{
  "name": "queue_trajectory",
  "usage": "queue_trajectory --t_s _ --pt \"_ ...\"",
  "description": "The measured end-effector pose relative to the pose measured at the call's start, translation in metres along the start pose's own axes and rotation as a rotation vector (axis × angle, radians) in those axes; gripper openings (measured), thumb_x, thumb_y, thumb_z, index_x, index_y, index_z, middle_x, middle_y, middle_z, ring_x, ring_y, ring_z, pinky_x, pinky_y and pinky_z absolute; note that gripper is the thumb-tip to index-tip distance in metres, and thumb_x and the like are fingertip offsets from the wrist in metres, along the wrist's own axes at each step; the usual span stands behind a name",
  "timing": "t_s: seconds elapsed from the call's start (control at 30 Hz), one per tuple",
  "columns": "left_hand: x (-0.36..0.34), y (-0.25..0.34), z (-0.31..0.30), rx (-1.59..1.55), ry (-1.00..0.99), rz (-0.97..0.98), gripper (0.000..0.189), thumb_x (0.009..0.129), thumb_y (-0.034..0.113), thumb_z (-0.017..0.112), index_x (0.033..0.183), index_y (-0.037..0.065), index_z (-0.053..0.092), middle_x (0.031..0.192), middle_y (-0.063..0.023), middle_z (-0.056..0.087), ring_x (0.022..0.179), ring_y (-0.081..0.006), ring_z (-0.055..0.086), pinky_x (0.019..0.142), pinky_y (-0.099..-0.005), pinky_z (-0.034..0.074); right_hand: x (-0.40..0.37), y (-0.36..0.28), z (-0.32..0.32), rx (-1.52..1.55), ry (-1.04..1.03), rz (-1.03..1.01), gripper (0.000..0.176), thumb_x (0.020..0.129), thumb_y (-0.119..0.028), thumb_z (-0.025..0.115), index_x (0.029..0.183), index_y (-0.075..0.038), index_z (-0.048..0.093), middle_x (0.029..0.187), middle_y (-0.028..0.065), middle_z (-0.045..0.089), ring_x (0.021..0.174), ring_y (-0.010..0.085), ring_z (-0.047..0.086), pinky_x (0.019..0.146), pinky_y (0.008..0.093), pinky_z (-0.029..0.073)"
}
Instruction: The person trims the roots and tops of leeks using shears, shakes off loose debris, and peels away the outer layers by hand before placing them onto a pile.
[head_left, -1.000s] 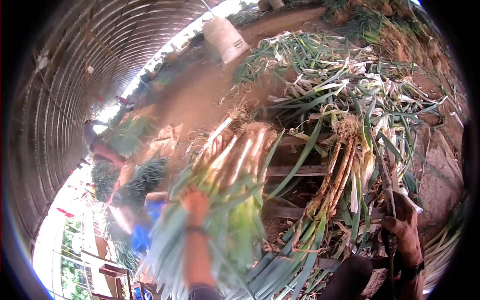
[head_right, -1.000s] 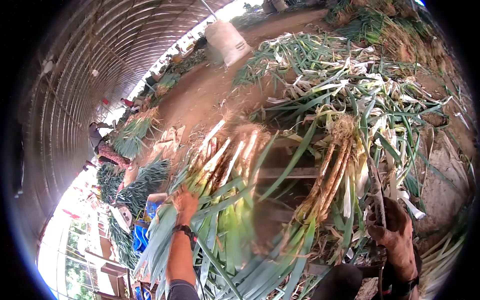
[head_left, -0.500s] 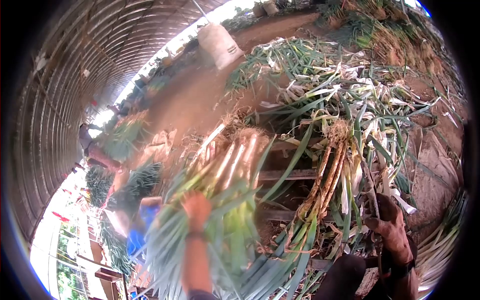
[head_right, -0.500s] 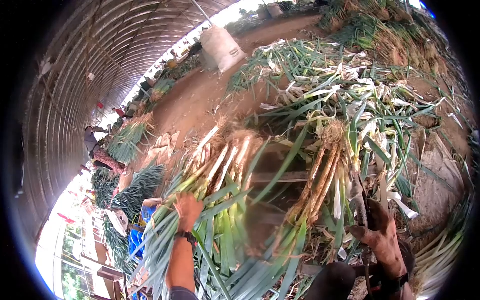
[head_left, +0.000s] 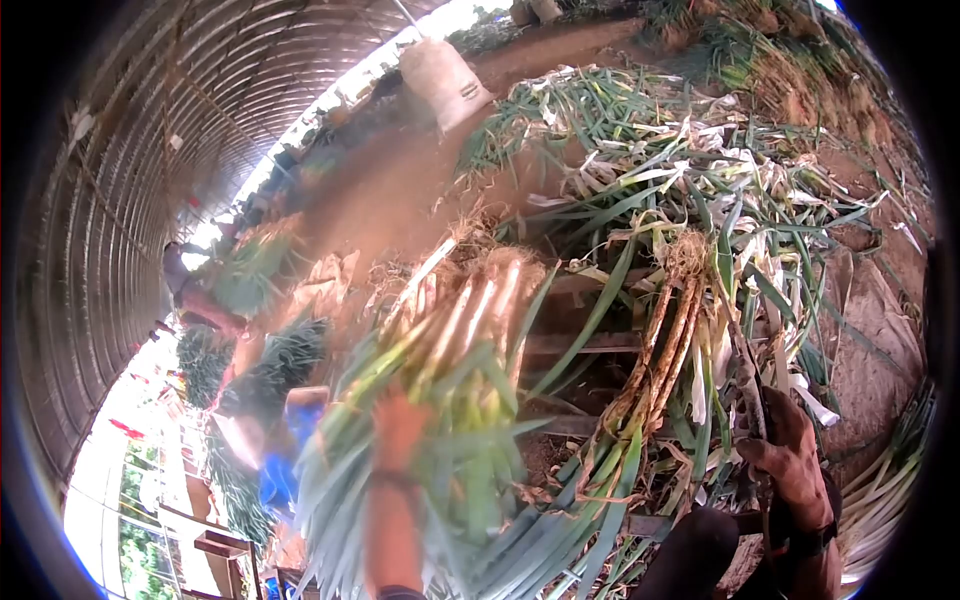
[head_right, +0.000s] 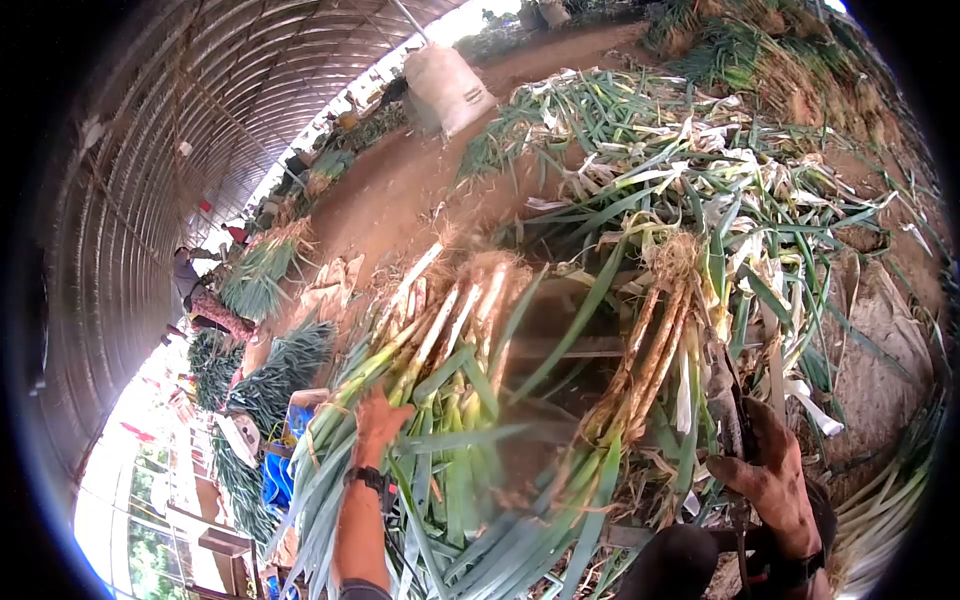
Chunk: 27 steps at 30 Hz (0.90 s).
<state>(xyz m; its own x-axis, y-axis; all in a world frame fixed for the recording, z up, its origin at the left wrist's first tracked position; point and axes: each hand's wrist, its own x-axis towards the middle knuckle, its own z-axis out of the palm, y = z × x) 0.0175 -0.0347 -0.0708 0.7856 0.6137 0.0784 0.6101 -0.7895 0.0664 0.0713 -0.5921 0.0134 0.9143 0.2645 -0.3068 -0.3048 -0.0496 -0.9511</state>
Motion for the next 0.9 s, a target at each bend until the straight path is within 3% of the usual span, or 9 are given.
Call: queue_trajectory --t_s 0.17,0.2,0.33,0.43,0.57,0.67,0.77,0.8,0.9 --pt "0.036 -0.009 0.001 0.069 -0.075 -0.131 0.08 0.077 0.04 0.067 0.138 -0.007 0.043 0.129 -0.0347 0.055 0.121 -0.0464 0.053 0.103 -0.0497 0.04 0.007 0.003 0.003 -0.007 -0.004 0.01 0.087 0.065 -0.029 0.078 0.136 0.008 0.045 0.111 0.0101 0.061 0.098 0.018 0.057 0.085 0.0309 0.046" --pt "0.043 -0.009 0.004 0.089 -0.184 -0.212 0.077 0.078 0.043 0.064 0.14 0.002 0.044 0.14 -0.0269 0.049 0.131 -0.0433 0.045 0.111 -0.0531 0.033 0.008 0.002 0.004 -0.011 -0.012 0.007 0.087 0.064 -0.03 0.079 0.135 0.008 0.046 0.111 0.0098 0.061 0.098 0.018 0.056 0.086 0.0309 0.045" --pt "0.049 -0.004 0.016 0.104 -0.21 -0.17 0.074 0.08 0.039 0.065 0.141 0.001 0.044 0.143 -0.0313 0.044 0.132 -0.0473 0.042 0.116 -0.0525 0.025 0.011 0.011 0.008 0.018 0.038 0.012 0.084 0.065 -0.027 0.079 0.135 0.008 0.047 0.113 0.0102 0.061 0.101 0.0185 0.056 0.09 0.0308 0.044" --pt "0.041 0.001 0.016 0.237 -0.143 -0.079 0.071 0.081 0.031 0.065 0.141 0.001 0.043 0.141 -0.0325 0.045 0.134 -0.0472 0.04 0.116 -0.053 0.027 0.01 0.013 0.005 0.047 0.039 0.033 0.084 0.065 -0.024 0.08 0.135 0.008 0.046 0.115 0.0108 0.061 0.104 0.019 0.057 0.091 0.031 0.044" --pt "0.041 0.002 0.014 0.262 -0.175 -0.059 0.071 0.076 0.023 0.067 0.14 0.002 0.044 0.128 -0.0278 0.058 0.124 -0.0411 0.053 0.112 -0.051 0.034 0.005 0.012 0.002 0.101 0.011 -0.014 0.083 0.067 -0.021 0.08 0.136 0.008 0.045 0.116 0.0123 0.062 0.104 0.0196 0.057 0.092 0.0315 0.045" --pt "0.03 0.017 0.011 0.32 -0.082 -0.054 0.072 0.068 0.023 0.074 0.133 0.001 0.05 0.106 -0.0199 0.07 0.1 -0.0342 0.068 0.099 -0.0453 0.048 0.003 0.013 -0.003 0.082 0.012 -0.076 0.082 0.068 -0.022 0.08 0.136 0.008 0.046 0.115 0.0125 0.062 0.102 0.0194 0.057 0.09 0.0315 0.045" --pt "0.009 0.034 -0.02 0.218 -0.195 -0.082 0.069 0.065 0.023 0.077 0.126 -0.002 0.056 0.104 -0.0206 0.07 0.097 -0.0343 0.069 0.086 -0.0428 0.054 0.004 0.021 -0.009 0.044 0.022 -0.123 0.082 0.069 -0.024 0.081 0.135 0.008 0.046 0.114 0.013 0.062 0.1 0.0191 0.058 0.088 0.0323 0.047" --pt "0.004 0.04 -0.029 0.1 -0.246 -0.108 0.08 0.061 0.022 0.084 0.127 -0.01 0.05 0.11 -0.0321 0.065 0.105 -0.044 0.064 0.09 -0.049 0.051 0.003 0.022 -0.013 0.008 0.014 -0.12 0.082 0.069 -0.024 0.081 0.135 0.009 0.046 0.115 0.0133 0.062 0.1 0.0192 0.058 0.088 0.0325 0.047" --pt "-0.02 0.051 -0.031 -0.018 -0.157 -0.091 0.08 0.062 0.023 0.084 0.125 -0.012 0.052 0.112 -0.0314 0.065 0.106 -0.0426 0.064 0.091 -0.0463 0.051 0.001 0.027 -0.018 -0.043 0.034 -0.154 0.082 0.069 -0.025 0.08 0.135 0.01 0.046 0.115 0.0142 0.062 0.101 0.0191 0.058 0.089 0.0329 0.047"
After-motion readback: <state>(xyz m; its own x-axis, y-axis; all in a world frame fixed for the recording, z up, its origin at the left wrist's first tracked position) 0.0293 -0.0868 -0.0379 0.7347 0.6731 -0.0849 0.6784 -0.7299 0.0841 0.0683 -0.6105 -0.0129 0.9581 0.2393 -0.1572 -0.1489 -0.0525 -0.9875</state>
